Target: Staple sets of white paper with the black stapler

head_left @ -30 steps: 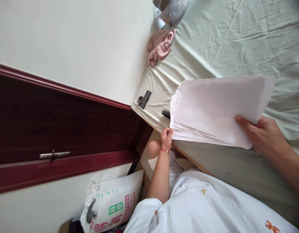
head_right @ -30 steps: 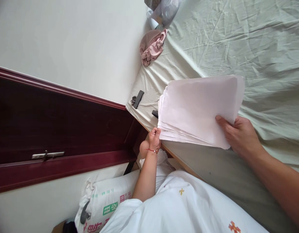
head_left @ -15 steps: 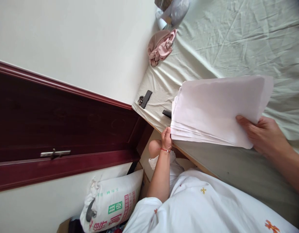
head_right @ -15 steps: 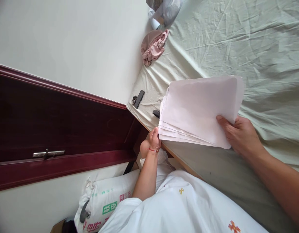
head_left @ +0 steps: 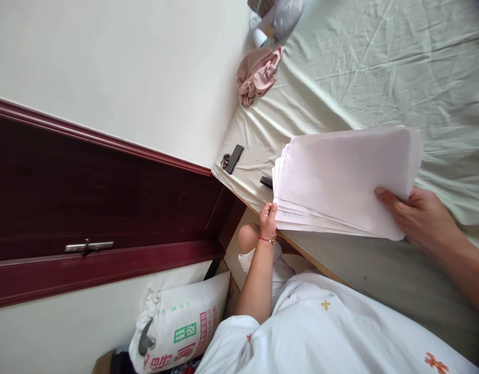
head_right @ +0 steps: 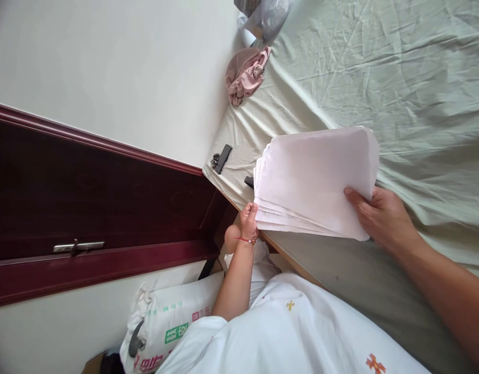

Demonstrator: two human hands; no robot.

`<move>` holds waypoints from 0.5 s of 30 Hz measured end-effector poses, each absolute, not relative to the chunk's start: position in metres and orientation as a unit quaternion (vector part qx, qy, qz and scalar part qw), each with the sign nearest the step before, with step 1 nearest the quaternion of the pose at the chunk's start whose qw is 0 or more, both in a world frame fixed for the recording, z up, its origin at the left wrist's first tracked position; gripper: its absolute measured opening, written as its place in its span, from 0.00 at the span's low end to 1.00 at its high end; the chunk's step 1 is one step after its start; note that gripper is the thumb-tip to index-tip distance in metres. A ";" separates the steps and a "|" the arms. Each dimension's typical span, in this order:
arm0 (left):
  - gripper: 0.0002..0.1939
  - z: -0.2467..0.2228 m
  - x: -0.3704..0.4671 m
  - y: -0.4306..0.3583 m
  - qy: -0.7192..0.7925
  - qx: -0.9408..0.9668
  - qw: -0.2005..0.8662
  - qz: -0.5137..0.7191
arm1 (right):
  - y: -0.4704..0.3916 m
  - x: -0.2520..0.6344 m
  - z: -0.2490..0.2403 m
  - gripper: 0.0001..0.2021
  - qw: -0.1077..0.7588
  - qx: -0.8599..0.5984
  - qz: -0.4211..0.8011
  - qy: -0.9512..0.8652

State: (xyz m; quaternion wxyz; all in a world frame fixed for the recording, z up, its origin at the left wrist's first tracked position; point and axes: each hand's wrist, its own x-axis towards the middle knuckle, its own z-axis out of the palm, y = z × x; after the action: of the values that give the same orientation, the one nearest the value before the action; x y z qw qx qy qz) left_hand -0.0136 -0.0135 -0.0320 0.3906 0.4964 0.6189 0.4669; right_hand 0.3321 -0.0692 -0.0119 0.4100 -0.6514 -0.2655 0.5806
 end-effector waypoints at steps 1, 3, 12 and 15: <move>0.26 -0.032 -0.014 -0.014 0.616 0.491 0.398 0.470 | -0.069 0.332 -0.013 0.19 0.411 -0.651 0.581 -0.264; 0.26 -0.031 -0.014 -0.014 0.609 0.478 0.417 0.476 | -0.069 0.332 -0.013 0.19 0.412 -0.648 0.584 -0.264; 0.24 -0.028 -0.015 -0.015 0.597 0.448 0.450 0.490 | -0.069 0.333 -0.017 0.20 0.397 -0.656 0.579 -0.278; 0.24 -0.024 -0.012 -0.015 0.590 0.433 0.468 0.497 | -0.069 0.334 -0.017 0.21 0.393 -0.656 0.583 -0.274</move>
State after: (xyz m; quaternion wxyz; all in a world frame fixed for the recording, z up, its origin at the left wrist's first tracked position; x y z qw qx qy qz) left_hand -0.0117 -0.0152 -0.0238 0.4676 0.4327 0.5896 0.4965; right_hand 0.3339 -0.0690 -0.0172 0.3932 -0.6560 -0.2738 0.5832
